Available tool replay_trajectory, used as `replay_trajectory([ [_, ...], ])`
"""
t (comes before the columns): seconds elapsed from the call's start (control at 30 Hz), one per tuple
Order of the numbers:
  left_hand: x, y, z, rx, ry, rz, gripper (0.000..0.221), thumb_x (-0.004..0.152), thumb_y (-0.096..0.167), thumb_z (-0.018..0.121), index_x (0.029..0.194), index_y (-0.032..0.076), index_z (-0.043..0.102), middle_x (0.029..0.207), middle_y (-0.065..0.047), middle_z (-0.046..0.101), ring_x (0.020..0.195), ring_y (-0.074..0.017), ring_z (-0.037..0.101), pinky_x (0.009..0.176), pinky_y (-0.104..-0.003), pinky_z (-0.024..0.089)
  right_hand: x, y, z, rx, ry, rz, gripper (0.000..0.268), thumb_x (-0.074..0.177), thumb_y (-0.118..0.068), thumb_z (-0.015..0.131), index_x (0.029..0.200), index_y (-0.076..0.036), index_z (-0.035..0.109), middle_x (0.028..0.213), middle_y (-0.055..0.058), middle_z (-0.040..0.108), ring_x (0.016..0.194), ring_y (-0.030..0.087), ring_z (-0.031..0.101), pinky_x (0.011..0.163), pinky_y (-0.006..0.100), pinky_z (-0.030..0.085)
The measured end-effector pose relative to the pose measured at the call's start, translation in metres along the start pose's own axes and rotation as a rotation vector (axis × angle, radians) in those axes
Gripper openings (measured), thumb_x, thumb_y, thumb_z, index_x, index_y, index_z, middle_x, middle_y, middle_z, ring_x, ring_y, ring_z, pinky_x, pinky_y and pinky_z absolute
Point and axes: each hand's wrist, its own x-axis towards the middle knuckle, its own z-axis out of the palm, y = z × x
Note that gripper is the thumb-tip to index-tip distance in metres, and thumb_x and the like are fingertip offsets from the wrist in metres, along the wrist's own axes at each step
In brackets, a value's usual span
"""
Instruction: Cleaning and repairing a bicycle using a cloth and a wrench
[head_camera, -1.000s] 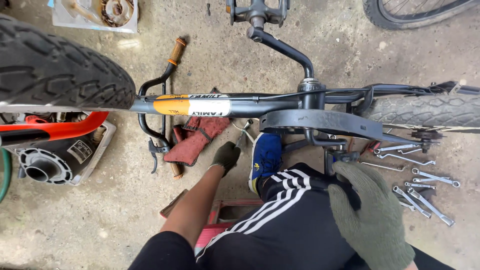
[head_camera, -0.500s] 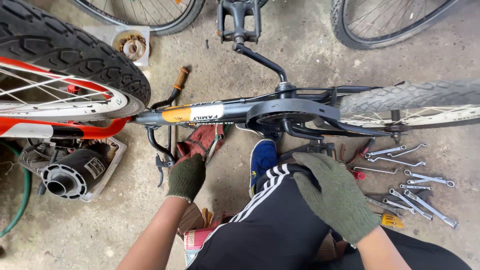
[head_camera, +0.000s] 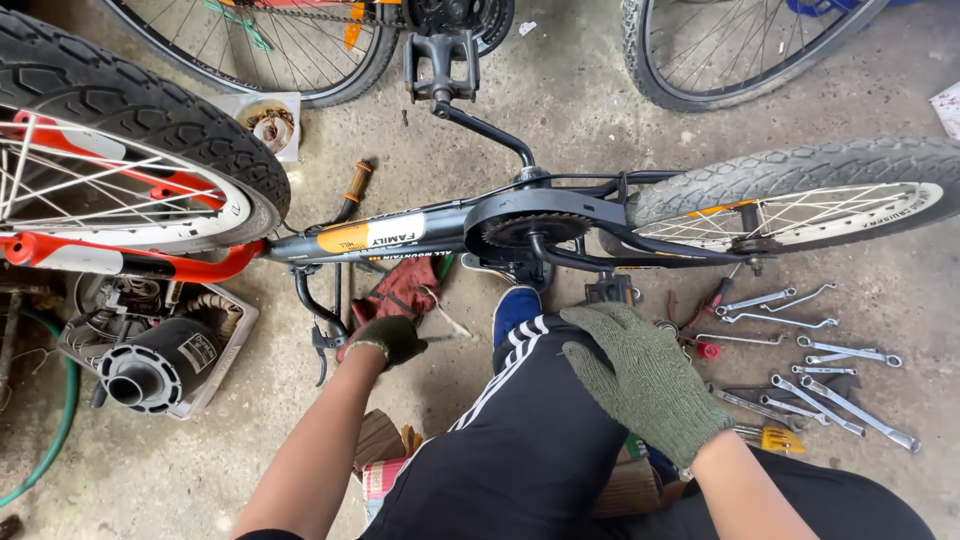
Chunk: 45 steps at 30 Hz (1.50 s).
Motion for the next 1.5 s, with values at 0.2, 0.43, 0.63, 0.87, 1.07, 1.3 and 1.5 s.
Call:
replay_trajectory([
  [0.2,0.005,-0.008,-0.003,-0.650,-0.289,-0.267,0.041,0.102,0.048,0.060,0.087,0.010,0.067,0.058,0.004,0.037,0.046,-0.0089,0.024,0.046,-0.025,0.016,-0.007,0.010,-0.001,0.041,-0.052,0.057,0.043,0.092,-0.039,0.061,0.127,-0.016,0.067,0.135,0.004,0.067,0.121,0.025,0.064,0.102,0.041,0.048],
  [0.43,-0.029,0.019,-0.013,-0.480,-0.187,-0.124,0.032,0.097,0.044,0.067,0.086,0.014,0.066,0.065,0.003,0.045,0.050,-0.0109,0.029,0.047,-0.025,0.024,-0.007,0.010,-0.009,0.089,-0.095,0.055,0.044,0.090,-0.037,0.061,0.130,-0.018,0.066,0.138,0.004,0.065,0.129,0.025,0.060,0.107,0.043,0.044],
  [0.63,-0.101,0.048,-0.035,-0.467,-0.065,0.022,0.040,0.094,0.047,0.066,0.089,0.008,0.074,0.065,-0.001,0.053,0.051,-0.0131,0.041,0.047,-0.028,0.032,-0.007,0.012,-0.011,0.069,-0.133,0.096,0.046,0.092,-0.041,0.060,0.131,-0.020,0.066,0.141,0.003,0.063,0.130,0.025,0.059,0.109,0.042,0.044],
  [0.87,-0.176,0.080,-0.053,-0.208,0.333,0.375,0.025,0.082,0.034,0.078,0.101,0.018,0.086,0.073,0.007,0.082,0.052,-0.0093,0.061,0.052,-0.025,0.048,-0.009,0.012,-0.009,0.090,-0.085,0.084,0.052,0.089,-0.043,0.064,0.132,-0.014,0.065,0.141,0.007,0.063,0.126,0.028,0.061,0.104,0.043,0.047],
  [1.07,-0.221,0.183,-0.054,-0.339,0.583,0.825,0.018,0.084,0.021,0.077,0.096,0.008,0.081,0.071,0.002,0.078,0.049,-0.0094,0.058,0.049,-0.025,0.048,-0.012,-0.013,-0.038,0.392,0.006,0.220,0.050,0.087,-0.041,0.064,0.132,-0.018,0.068,0.100,0.000,0.081,0.068,0.015,0.069,0.065,0.030,0.055],
  [1.3,-0.176,0.259,-0.041,-0.270,0.491,0.917,0.031,0.091,0.033,0.072,0.119,0.021,0.074,0.097,-0.013,0.077,0.098,-0.0372,0.074,0.084,-0.044,0.060,-0.036,0.060,-0.041,-0.263,0.626,-0.327,0.037,0.081,0.000,0.074,0.117,0.003,0.068,0.114,0.018,0.066,0.093,0.033,0.063,0.080,0.043,0.054],
  [1.5,-0.170,0.308,-0.054,-0.380,0.346,1.258,0.037,0.086,0.014,0.075,0.119,-0.002,0.068,0.098,-0.032,0.071,0.092,-0.0508,0.071,0.074,-0.052,0.060,-0.052,0.081,-0.080,0.840,0.690,0.485,0.016,0.102,-0.010,0.053,0.103,0.000,0.065,0.089,0.006,0.064,0.078,0.014,0.052,0.070,0.028,0.043],
])
